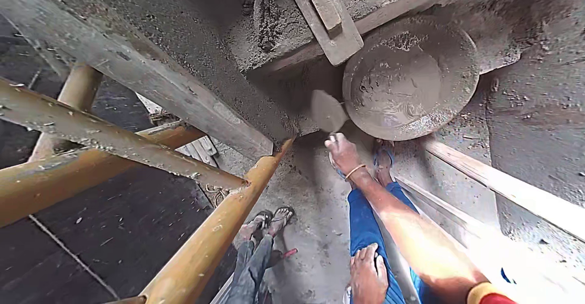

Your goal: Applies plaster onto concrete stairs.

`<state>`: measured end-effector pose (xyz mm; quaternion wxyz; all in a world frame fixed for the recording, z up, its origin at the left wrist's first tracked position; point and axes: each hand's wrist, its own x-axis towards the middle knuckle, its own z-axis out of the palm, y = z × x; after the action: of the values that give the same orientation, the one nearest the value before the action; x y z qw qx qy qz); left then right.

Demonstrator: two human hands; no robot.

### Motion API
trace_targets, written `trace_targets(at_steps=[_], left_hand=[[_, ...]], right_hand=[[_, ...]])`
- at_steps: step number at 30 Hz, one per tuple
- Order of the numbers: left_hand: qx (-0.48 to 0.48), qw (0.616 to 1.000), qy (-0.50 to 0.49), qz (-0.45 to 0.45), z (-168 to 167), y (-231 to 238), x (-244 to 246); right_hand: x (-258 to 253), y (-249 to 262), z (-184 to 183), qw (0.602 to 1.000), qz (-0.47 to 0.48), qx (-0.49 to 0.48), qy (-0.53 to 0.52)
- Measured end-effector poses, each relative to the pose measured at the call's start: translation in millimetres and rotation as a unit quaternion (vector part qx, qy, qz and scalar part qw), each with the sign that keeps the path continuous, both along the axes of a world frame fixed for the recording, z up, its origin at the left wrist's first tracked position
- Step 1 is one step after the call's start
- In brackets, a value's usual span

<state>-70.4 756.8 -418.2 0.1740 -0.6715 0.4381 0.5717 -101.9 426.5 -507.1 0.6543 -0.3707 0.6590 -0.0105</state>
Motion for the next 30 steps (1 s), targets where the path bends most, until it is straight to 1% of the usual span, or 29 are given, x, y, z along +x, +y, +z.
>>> trace_targets(at_steps=[1,2,3,4,5,6,7,8,9,10,11,12,13,15,16,17,18,20,21,22,23,24,25,27,28,30], left_hand=[[0.001,1.0,-0.001,0.0,1,-1,1],[0.004,1.0,-0.001,-0.002,-2,-4,2],[0.011,1.0,-0.001,-0.004,0,-3,2],[0.019,1.0,-0.002,-0.007,3,-1,3],[0.013,1.0,0.001,-0.006,0,-1,2],[0.008,1.0,0.003,-0.004,0,-1,2],[0.005,1.0,0.004,-0.003,0,-1,2],[-0.002,1.0,0.004,-0.001,-2,-3,2],[-0.005,1.0,0.003,0.001,-1,-3,4],[-0.009,1.0,0.003,0.003,0,-3,4],[-0.012,1.0,0.003,0.004,0,-3,5],[-0.012,1.0,0.001,0.005,1,-3,5],[-0.01,1.0,0.0,0.005,2,-4,5],[-0.011,1.0,0.002,0.002,4,-6,6],[-0.018,1.0,0.01,0.002,4,-7,6],[-0.024,1.0,0.019,0.002,4,-8,4],[-0.025,0.999,0.022,0.002,4,-9,5],[-0.023,0.999,0.024,0.004,4,-11,7],[-0.022,1.0,0.022,0.004,5,-12,8],[-0.02,1.0,0.022,0.003,5,-13,7],[-0.014,1.0,0.022,0.0,6,-14,6],[-0.004,1.0,0.022,-0.003,6,-17,5],[0.01,1.0,0.017,-0.004,7,-18,5],[0.025,1.0,0.003,-0.001,8,-21,6],[0.032,0.999,0.001,-0.001,9,-22,6],[0.036,0.999,0.004,0.003,9,-25,4]], right_hand=[[11,2,10,0.997,-0.017,-0.003,-0.071],[15,3,21,0.985,-0.069,-0.002,-0.16],[14,9,37,0.959,-0.145,0.016,-0.243],[7,15,51,0.929,-0.213,0.037,-0.3],[-7,14,59,0.909,-0.257,0.046,-0.324],[-26,13,60,0.903,-0.278,0.052,-0.323],[-50,12,56,0.911,-0.279,0.052,-0.3],[-76,7,47,0.932,-0.257,0.041,-0.251],[-103,2,38,0.964,-0.205,0.02,-0.166],[-133,-5,28,0.992,-0.117,-0.012,-0.042],[-162,-14,18,0.995,-0.018,-0.039,0.091],[-190,-21,9,0.979,0.037,-0.054,0.192],[-214,-26,-1,0.961,0.056,-0.069,0.262],[-250,-29,-14,0.928,0.047,-0.095,0.356],[-262,-29,-18,0.922,0.026,-0.09,0.376],[-272,-29,-22,0.924,0.007,-0.08,0.373],[-279,-29,-31,0.936,-0.004,-0.075,0.345],[-289,-29,-54,0.972,-0.035,-0.061,0.225],[-289,-30,-67,0.986,-0.082,-0.038,0.138],[-290,-30,-76,0.988,-0.149,0.0,0.039],[-288,-28,-80,0.977,-0.21,0.033,-0.036],[-283,-27,-78,0.964,-0.249,0.05,-0.077],[-274,-24,-71,0.957,-0.27,0.057,-0.091],[-247,-18,-50,0.953,-0.289,0.031,-0.081],[-233,-14,-40,0.957,-0.281,0.008,-0.066],[-201,-7,-17,0.971,-0.238,-0.04,-0.004]])
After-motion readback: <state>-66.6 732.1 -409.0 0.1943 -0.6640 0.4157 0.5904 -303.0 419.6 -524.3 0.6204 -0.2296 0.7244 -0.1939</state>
